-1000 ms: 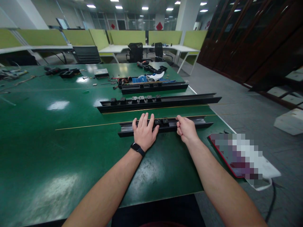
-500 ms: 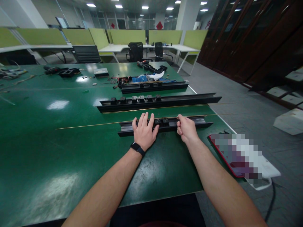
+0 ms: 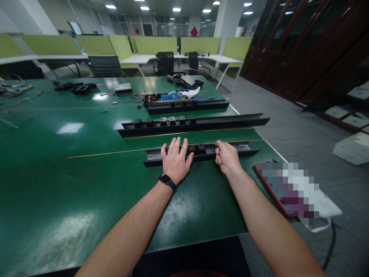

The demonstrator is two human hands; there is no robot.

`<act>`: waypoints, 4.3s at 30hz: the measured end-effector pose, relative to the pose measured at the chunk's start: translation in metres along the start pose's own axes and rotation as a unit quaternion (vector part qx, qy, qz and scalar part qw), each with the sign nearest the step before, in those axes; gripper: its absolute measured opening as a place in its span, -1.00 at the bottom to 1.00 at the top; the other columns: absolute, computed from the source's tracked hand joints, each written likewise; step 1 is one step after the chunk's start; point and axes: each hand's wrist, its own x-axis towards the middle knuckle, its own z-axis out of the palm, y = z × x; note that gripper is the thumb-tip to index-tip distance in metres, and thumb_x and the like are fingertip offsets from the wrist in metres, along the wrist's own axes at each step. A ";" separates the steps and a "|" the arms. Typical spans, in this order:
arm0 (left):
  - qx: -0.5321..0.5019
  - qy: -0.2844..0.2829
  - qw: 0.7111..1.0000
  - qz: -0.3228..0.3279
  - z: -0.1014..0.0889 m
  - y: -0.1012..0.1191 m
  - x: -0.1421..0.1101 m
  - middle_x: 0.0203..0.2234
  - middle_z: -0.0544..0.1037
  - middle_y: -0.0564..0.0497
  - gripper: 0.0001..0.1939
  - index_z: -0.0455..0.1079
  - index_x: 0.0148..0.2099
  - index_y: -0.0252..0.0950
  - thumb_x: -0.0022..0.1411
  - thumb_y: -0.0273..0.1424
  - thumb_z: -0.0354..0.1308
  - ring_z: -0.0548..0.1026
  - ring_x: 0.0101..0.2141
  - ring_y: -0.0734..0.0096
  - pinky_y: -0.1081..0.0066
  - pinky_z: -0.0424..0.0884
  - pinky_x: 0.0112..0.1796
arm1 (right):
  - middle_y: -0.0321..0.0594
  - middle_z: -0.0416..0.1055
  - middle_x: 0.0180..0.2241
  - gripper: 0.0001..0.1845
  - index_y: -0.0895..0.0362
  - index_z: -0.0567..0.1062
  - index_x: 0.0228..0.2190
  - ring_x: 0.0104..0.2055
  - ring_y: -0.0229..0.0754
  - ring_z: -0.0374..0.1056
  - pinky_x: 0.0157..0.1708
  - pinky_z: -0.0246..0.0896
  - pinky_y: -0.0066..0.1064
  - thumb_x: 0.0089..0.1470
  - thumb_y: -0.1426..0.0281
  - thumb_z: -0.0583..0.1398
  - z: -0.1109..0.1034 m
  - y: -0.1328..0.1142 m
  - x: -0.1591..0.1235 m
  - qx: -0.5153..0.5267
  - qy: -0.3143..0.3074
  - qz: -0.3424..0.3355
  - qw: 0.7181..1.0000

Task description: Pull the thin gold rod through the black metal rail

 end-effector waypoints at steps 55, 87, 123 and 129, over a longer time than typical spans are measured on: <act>0.013 0.005 1.000 0.006 0.002 -0.001 0.000 0.37 0.29 -0.21 -0.44 0.26 0.41 -0.19 0.48 -0.11 -0.02 0.21 0.37 0.02 -0.12 -0.07 0.34 | -0.45 0.24 -0.70 -0.80 0.14 0.44 -0.37 -0.85 -0.44 -0.05 -0.85 -0.27 -0.58 0.17 0.27 0.29 0.001 -0.002 -0.003 0.000 -0.001 0.001 1.000; 0.008 0.005 1.000 0.002 0.000 0.000 0.000 0.36 0.31 -0.21 -0.44 0.26 0.41 -0.19 0.46 -0.12 0.00 0.22 0.37 0.00 -0.13 -0.07 0.35 | -0.44 0.25 -0.70 -0.73 0.13 0.44 -0.36 -0.84 -0.44 -0.04 -0.86 -0.25 -0.60 0.14 0.22 0.34 0.001 -0.002 -0.003 -0.017 -0.002 0.005 1.000; 0.002 0.002 1.000 0.002 0.000 -0.001 0.000 0.36 0.30 -0.20 -0.43 0.25 0.41 -0.17 0.46 -0.13 0.01 0.21 0.37 0.01 -0.13 -0.07 0.35 | -0.45 0.25 -0.69 -0.79 0.12 0.41 -0.38 -0.84 -0.45 -0.05 -0.85 -0.25 -0.59 0.15 0.28 0.30 0.001 -0.003 -0.004 -0.004 0.007 0.004 1.000; 0.002 0.002 1.000 0.001 0.000 0.000 0.000 0.37 0.30 -0.21 -0.43 0.25 0.41 -0.18 0.46 -0.13 0.00 0.21 0.38 0.00 -0.13 -0.07 0.35 | -0.44 0.25 -0.70 -0.77 0.14 0.44 -0.37 -0.84 -0.45 -0.04 -0.86 -0.25 -0.59 0.17 0.25 0.30 0.002 -0.004 -0.005 -0.015 -0.008 0.002 1.000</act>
